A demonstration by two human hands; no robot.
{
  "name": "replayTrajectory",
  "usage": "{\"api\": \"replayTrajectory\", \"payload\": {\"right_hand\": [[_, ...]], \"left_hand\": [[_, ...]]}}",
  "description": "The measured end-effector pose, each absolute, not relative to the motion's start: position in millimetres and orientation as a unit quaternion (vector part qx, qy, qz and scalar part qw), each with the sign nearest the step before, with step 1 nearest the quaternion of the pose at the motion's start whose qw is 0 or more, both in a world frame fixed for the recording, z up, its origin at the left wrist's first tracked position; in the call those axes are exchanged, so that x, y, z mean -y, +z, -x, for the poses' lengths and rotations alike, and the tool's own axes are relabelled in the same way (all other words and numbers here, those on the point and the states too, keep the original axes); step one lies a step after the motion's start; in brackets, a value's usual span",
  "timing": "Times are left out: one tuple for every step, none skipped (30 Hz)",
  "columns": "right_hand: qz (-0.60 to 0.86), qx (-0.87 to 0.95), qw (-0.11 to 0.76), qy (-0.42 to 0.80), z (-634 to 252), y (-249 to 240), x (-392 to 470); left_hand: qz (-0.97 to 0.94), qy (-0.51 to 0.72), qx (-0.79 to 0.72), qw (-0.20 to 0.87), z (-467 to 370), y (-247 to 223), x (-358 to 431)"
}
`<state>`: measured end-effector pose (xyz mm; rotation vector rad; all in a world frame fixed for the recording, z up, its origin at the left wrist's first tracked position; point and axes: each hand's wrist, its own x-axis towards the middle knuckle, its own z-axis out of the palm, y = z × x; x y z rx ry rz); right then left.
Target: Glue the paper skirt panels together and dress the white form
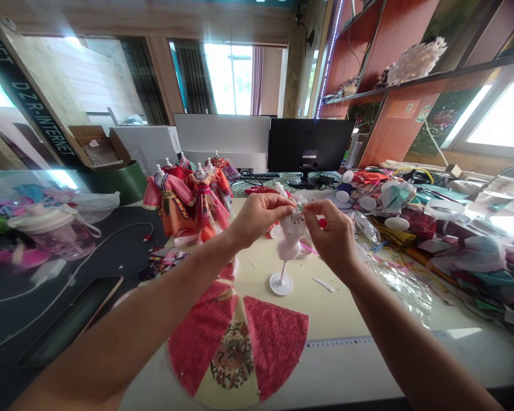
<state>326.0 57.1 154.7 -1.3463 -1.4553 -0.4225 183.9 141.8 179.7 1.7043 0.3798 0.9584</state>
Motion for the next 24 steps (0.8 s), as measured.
{"api": "replayTrajectory", "payload": {"right_hand": [[0.564,0.609,0.529,-0.178,-325.7,154.7,-57.1],[0.564,0.609,0.528,-0.179,-325.3,154.6,-57.0],[0.564,0.608,0.528,-0.18,-325.0,154.5,-56.9],[0.564,0.608,0.528,-0.18,-324.7,154.5,-56.8],[0.564,0.608,0.529,-0.18,-324.5,154.5,-56.7],[0.564,0.608,0.53,-0.179,-324.3,154.5,-56.5],[0.563,0.608,0.53,-0.178,-324.2,154.6,-56.4],[0.564,0.608,0.531,-0.177,-324.2,154.7,-56.4],[0.564,0.608,0.531,-0.176,-324.2,154.9,-56.3],[0.565,0.608,0.53,-0.175,-324.2,155.0,-56.2],[0.565,0.608,0.53,-0.175,-324.2,155.1,-56.2],[0.566,0.608,0.529,-0.175,-324.2,155.1,-56.2],[0.566,0.608,0.529,-0.176,-324.2,155.0,-56.1],[0.566,0.607,0.529,-0.177,-324.2,154.8,-56.1],[0.566,0.607,0.529,-0.177,-324.2,154.7,-56.0],[0.567,0.607,0.528,-0.177,-324.2,154.5,-55.9],[0.567,0.606,0.529,-0.177,-324.2,154.3,-55.8],[0.568,0.606,0.528,-0.177,-324.1,154.2,-55.8],[0.568,0.607,0.527,-0.177,-324.0,154.1,-55.7],[0.568,0.607,0.527,-0.177,-324.0,154.0,-55.7],[0.568,0.607,0.527,-0.177,-323.9,154.0,-55.8],[0.568,0.608,0.526,-0.177,-323.8,154.1,-55.9],[0.568,0.608,0.526,-0.176,-323.8,154.1,-56.1],[0.568,0.609,0.525,-0.176,-323.7,154.2,-56.4]], "left_hand": [[-0.715,0.403,-0.161,0.548,-183.7,180.1,-141.6],[-0.714,0.401,-0.162,0.551,-183.5,180.4,-141.3],[-0.713,0.399,-0.162,0.553,-183.2,180.8,-140.9],[-0.714,0.397,-0.161,0.554,-183.1,181.2,-140.5],[-0.715,0.394,-0.159,0.555,-182.9,181.6,-140.0],[-0.716,0.393,-0.158,0.555,-182.9,181.8,-139.7],[-0.718,0.393,-0.157,0.553,-182.9,181.9,-139.5],[-0.719,0.395,-0.157,0.55,-182.9,182.0,-139.4],[-0.72,0.399,-0.158,0.545,-183.0,181.9,-139.4],[-0.721,0.403,-0.161,0.54,-183.0,181.7,-139.5],[-0.722,0.407,-0.164,0.535,-182.9,181.6,-139.7],[-0.722,0.41,-0.167,0.532,-182.8,181.4,-139.9],[-0.722,0.411,-0.169,0.53,-182.7,181.2,-140.0],[-0.724,0.411,-0.169,0.528,-182.5,181.1,-140.1],[-0.725,0.409,-0.169,0.528,-182.3,181.0,-140.2],[-0.727,0.406,-0.168,0.527,-182.1,181.0,-140.1],[-0.729,0.404,-0.167,0.527,-181.9,181.1,-140.0],[-0.731,0.401,-0.165,0.526,-181.8,181.1,-139.8],[-0.732,0.4,-0.164,0.526,-181.7,181.2,-139.6],[-0.734,0.399,-0.163,0.525,-181.5,181.3,-139.3],[-0.737,0.397,-0.162,0.523,-181.3,181.5,-139.1],[-0.742,0.395,-0.162,0.517,-181.0,181.7,-138.8],[-0.749,0.392,-0.163,0.508,-180.5,181.9,-138.6],[-0.758,0.39,-0.164,0.497,-179.8,182.2,-138.3]]}}
